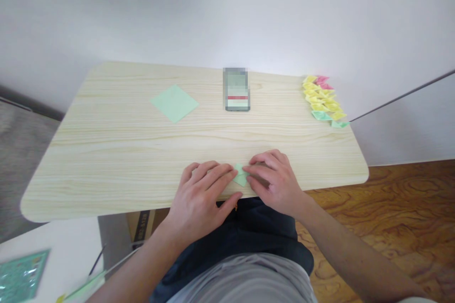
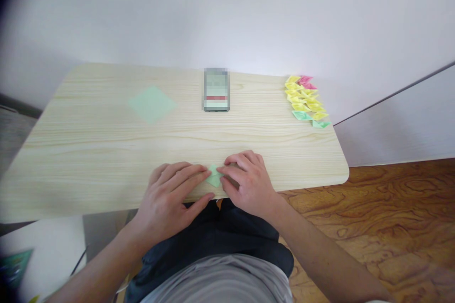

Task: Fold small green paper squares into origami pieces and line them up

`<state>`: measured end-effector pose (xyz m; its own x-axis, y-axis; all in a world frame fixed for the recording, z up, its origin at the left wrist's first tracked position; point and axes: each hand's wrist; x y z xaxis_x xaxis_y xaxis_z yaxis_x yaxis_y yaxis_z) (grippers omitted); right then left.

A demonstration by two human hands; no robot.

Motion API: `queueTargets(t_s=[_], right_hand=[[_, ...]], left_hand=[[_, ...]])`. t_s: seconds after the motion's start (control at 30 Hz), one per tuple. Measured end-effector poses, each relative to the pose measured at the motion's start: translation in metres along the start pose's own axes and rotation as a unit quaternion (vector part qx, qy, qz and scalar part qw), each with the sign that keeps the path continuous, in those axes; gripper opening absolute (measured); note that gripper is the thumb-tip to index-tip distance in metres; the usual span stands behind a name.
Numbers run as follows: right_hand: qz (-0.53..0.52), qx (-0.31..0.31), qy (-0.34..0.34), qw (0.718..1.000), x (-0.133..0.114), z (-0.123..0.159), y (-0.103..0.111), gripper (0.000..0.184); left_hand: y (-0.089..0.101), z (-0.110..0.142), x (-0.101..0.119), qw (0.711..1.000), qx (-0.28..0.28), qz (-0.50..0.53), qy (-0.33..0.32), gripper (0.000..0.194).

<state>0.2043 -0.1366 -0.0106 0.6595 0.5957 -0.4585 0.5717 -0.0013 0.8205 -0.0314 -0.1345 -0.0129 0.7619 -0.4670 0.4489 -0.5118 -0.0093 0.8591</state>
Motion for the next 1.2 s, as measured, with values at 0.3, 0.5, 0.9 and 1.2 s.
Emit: queueTargets(t_s=[0.3,0.5,0.9,1.2], right_hand=[[-0.03,-0.03,0.047,0.998,0.001,0.002,0.005,0.023],[-0.05,-0.058,0.082,0.994,0.0,0.005,0.011,0.035],[-0.127,0.001,0.057,0.99,0.005,-0.002,0.008,0.021],[-0.365,0.043,-0.138,0.92,0.047,-0.076,0.01,0.018]], left_hand=[[0.0,0.009,-0.004,0.996,-0.029,0.022,-0.081,0.025],[-0.006,0.015,-0.002,0.992,-0.026,0.058,-0.107,0.024],[-0.012,0.0,0.011,0.981,0.028,0.193,0.009,0.017],[0.008,-0.099,-0.008,0.937,-0.002,0.29,0.196,0.018]])
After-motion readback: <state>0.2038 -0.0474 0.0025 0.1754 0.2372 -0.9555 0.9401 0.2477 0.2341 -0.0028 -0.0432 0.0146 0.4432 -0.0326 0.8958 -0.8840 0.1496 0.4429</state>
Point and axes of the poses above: each hand's wrist, its own z-axis away from the middle knuckle, its own y-axis out of the back of the hand, x = y × z, and after that the axes turned 11 degrees about y, right-handed
